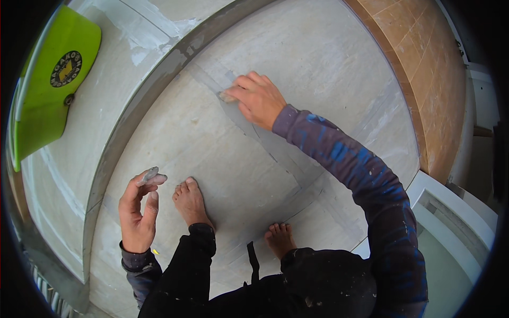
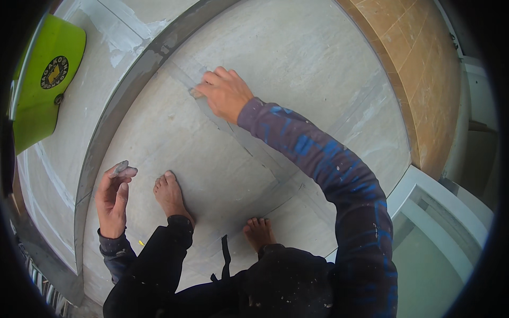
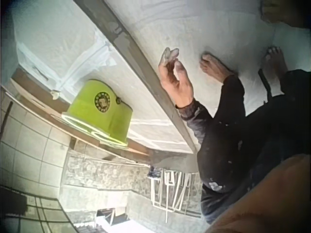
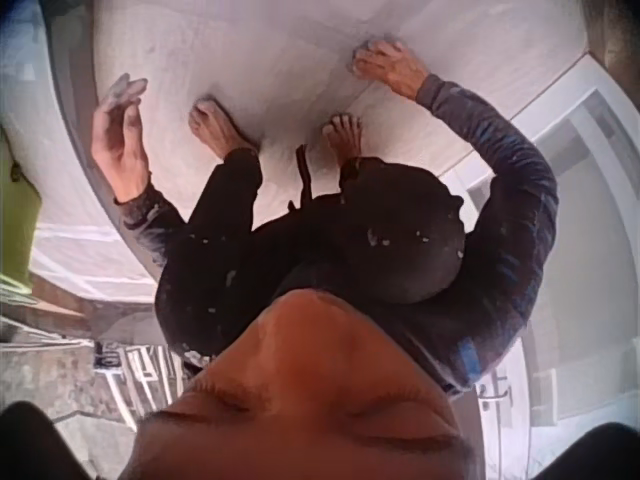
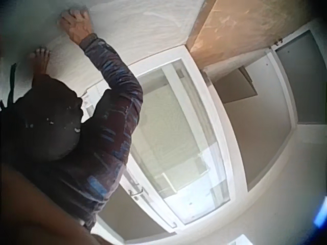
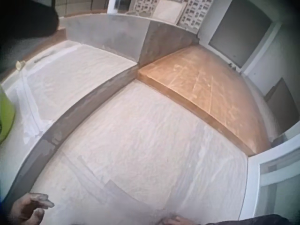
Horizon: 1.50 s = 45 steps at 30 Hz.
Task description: The person applies grout along tile edges by hand, then holds a bowl of grout and presses grout into the floor tile joints using a small applicator.
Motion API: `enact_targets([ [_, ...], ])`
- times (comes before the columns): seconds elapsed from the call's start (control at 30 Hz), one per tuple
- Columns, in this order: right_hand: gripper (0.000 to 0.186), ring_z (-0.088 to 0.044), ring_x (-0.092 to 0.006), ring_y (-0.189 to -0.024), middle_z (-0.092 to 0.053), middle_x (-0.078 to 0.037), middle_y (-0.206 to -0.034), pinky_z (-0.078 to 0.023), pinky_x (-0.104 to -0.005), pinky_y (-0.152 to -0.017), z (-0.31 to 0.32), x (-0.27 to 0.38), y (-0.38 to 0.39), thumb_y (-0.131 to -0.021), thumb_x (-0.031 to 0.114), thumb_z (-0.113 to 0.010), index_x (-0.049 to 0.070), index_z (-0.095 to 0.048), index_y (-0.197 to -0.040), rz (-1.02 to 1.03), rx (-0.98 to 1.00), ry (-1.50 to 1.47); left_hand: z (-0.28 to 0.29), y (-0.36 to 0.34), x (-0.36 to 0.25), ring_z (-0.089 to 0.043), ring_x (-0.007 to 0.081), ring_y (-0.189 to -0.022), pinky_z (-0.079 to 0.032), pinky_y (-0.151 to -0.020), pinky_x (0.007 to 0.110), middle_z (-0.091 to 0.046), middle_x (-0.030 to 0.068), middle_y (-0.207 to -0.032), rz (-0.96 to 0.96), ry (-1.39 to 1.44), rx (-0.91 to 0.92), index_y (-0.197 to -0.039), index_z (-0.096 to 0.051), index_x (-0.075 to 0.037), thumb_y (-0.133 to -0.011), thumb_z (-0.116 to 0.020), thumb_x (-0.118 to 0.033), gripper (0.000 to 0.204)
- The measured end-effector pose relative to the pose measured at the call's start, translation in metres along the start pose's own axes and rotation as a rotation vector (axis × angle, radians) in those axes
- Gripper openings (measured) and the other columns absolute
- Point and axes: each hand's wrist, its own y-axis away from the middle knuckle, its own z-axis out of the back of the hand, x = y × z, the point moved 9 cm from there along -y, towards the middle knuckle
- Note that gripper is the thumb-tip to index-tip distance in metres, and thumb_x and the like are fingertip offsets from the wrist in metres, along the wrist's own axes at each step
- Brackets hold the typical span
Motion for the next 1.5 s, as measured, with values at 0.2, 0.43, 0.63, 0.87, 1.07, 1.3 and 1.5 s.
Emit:
enact_targets([
  [0.2,0.029,-0.057,-0.0192,-0.116,-0.067,0.001,-0.117,-0.045,-0.0361,-0.096,-0.059,-0.023,-0.062,-0.091,0.007,-0.064,0.019,-0.073,-0.116,0.158,0.164,0.262,-0.045,-0.028,-0.036,-0.068,0.0257,-0.115,-0.050,-0.101,0.038,-0.070,0.0167,-0.122,-0.031,0.006,0.086,-0.137,-0.058,0.003,-0.102,-0.059,-0.007,0.036],
  [0.43,0.034,-0.055,-0.0193,-0.125,-0.064,0.002,-0.136,-0.044,-0.0367,-0.094,-0.025,0.004,0.138,-0.089,0.009,-0.066,0.019,-0.069,-0.121,0.093,0.301,0.096,-0.042,-0.039,-0.027,-0.066,0.0247,-0.116,-0.049,-0.102,0.039,-0.069,0.0156,-0.123,-0.092,-0.031,0.126,-0.142,-0.055,0.001,-0.106,-0.055,-0.008,0.037],
  [0.63,0.038,-0.053,-0.0208,-0.127,-0.063,0.002,-0.136,-0.043,-0.0386,-0.090,0.021,0.018,0.321,-0.086,0.013,-0.070,0.019,-0.069,-0.124,-0.157,0.419,0.101,-0.093,-0.085,-0.049,-0.065,0.0227,-0.114,-0.048,-0.101,0.038,-0.070,0.0150,-0.121,-0.140,-0.027,0.225,-0.141,-0.055,0.003,-0.106,-0.056,-0.009,0.037],
  [0.87,0.040,-0.057,-0.0280,-0.119,-0.067,-0.005,-0.125,-0.045,-0.0395,-0.091,0.069,0.009,0.416,-0.086,0.001,-0.067,0.012,-0.068,-0.124,-0.735,0.206,-0.104,-0.170,-0.142,-0.076,-0.065,0.0213,-0.113,-0.048,-0.099,0.035,-0.070,0.0136,-0.119,-0.227,-0.030,0.455,-0.139,-0.057,0.002,-0.106,-0.056,-0.010,0.035],
  [1.07,0.034,-0.060,-0.0365,-0.106,-0.067,-0.014,-0.113,-0.046,-0.0442,-0.091,0.115,-0.036,0.460,-0.089,-0.001,-0.063,0.004,-0.064,-0.122,-1.329,-0.343,0.268,-0.263,-0.178,-0.088,-0.066,0.0212,-0.115,-0.049,-0.102,0.036,-0.071,0.0127,-0.120,-0.288,-0.075,0.724,-0.139,-0.057,0.001,-0.103,-0.054,-0.004,0.036],
  [1.3,0.035,-0.058,-0.0265,-0.107,-0.064,-0.006,-0.112,-0.044,-0.0409,-0.086,0.014,0.072,0.390,-0.083,0.005,-0.062,0.011,-0.066,-0.117,-1.087,-0.230,0.243,-0.326,-0.155,-0.108,-0.068,0.0217,-0.113,-0.049,-0.102,0.036,-0.072,0.0129,-0.118,-0.442,-0.004,0.866,-0.137,-0.059,0.001,-0.102,-0.059,-0.006,0.035],
  [1.5,0.037,-0.058,-0.0250,-0.108,-0.064,-0.003,-0.115,-0.044,-0.0409,-0.089,-0.005,0.139,0.386,-0.083,0.006,-0.063,0.014,-0.068,-0.118,-1.104,-0.154,-0.077,-0.316,-0.140,-0.124,-0.065,0.0195,-0.116,-0.046,-0.104,0.035,-0.071,0.0103,-0.119,-0.548,-0.074,0.984,-0.139,-0.058,0.000,-0.103,-0.058,-0.007,0.037],
])
